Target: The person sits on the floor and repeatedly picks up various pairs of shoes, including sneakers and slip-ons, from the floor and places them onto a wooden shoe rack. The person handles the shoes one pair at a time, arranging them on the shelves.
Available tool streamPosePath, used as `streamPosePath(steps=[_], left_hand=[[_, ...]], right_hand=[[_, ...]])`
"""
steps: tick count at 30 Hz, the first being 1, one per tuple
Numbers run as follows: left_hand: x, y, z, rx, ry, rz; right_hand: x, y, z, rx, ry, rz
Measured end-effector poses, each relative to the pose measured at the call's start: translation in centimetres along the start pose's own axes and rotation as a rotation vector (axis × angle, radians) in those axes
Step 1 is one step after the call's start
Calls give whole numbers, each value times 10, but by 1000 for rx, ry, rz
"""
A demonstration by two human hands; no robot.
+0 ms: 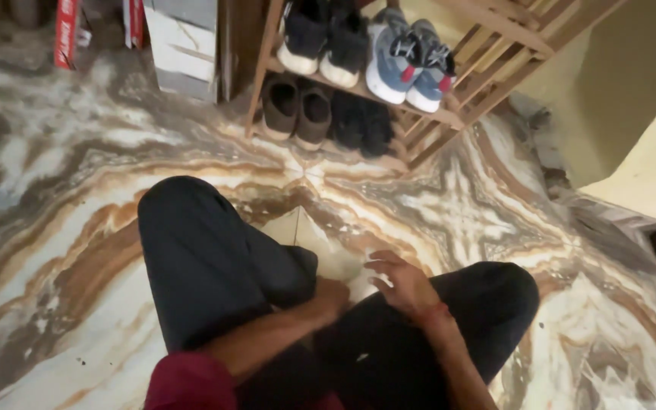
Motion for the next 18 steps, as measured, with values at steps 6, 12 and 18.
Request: streamPosePath(steps=[6,12,18], left_hand=[[-9,5,-6,21,-46,10],[-16,-6,1,39,-45,44],[-18,-7,10,-65,-37,55]], right_hand=[[1,6,-10,-17,137,67],[10,16,-13,16,95,75],[-2,34,-37,43,141,58]])
Point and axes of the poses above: each hand's wrist, its own x-axis towards the middle knuckle, its own y-axis out of the palm, z = x × y, the point moved 5 cm from there along x, towards the middle knuckle, and after that the axes turned 13 degrees about -z, right-handed, at the moved point
